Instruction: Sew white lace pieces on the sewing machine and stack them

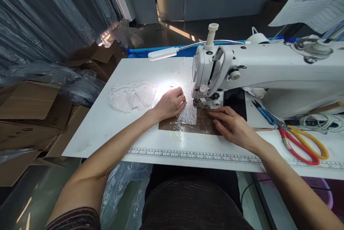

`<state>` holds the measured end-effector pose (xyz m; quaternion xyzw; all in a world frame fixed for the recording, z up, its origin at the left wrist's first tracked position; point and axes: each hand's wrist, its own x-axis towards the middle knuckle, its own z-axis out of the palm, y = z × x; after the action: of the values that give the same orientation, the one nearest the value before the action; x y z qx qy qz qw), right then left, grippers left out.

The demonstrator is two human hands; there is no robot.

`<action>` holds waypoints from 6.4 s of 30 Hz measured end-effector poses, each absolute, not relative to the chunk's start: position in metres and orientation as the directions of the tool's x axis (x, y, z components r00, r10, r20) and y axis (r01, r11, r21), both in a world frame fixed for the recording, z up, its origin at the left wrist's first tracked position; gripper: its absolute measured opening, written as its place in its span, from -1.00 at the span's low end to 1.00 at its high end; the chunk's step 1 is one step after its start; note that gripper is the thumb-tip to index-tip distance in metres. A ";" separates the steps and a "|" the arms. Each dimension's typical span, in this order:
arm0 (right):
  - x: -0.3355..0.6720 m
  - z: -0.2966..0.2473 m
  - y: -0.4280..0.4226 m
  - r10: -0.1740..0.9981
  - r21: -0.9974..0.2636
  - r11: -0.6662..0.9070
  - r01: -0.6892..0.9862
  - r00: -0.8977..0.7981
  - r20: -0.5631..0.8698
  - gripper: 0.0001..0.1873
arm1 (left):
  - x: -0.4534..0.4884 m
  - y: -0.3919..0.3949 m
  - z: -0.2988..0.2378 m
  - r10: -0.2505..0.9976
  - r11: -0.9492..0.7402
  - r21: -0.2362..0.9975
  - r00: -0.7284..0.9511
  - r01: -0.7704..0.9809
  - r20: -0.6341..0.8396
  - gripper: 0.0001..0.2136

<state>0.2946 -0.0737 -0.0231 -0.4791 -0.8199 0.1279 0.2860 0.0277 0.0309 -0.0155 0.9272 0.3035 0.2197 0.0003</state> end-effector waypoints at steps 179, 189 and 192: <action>0.276 -0.058 -0.030 0.894 -0.344 0.402 0.849 -0.281 0.350 -0.58 | 0.034 0.016 -0.036 0.651 -0.758 0.190 0.746 0.624 0.143 -0.34; 0.276 -0.042 -0.031 0.930 -0.514 0.334 0.790 -0.186 0.318 -0.74 | 0.043 -0.022 0.001 0.829 -0.558 -0.030 0.558 0.830 0.023 -0.47; 0.277 -0.034 -0.029 0.958 -0.593 0.248 0.766 -0.103 0.268 -0.74 | 0.040 0.003 0.007 0.753 -0.644 -0.082 0.649 0.761 0.105 -0.72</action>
<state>0.2765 -0.0295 -0.0338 -0.5933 -0.7265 0.1543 0.3105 0.0398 0.0030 0.0067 0.9061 0.4176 0.0305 -0.0596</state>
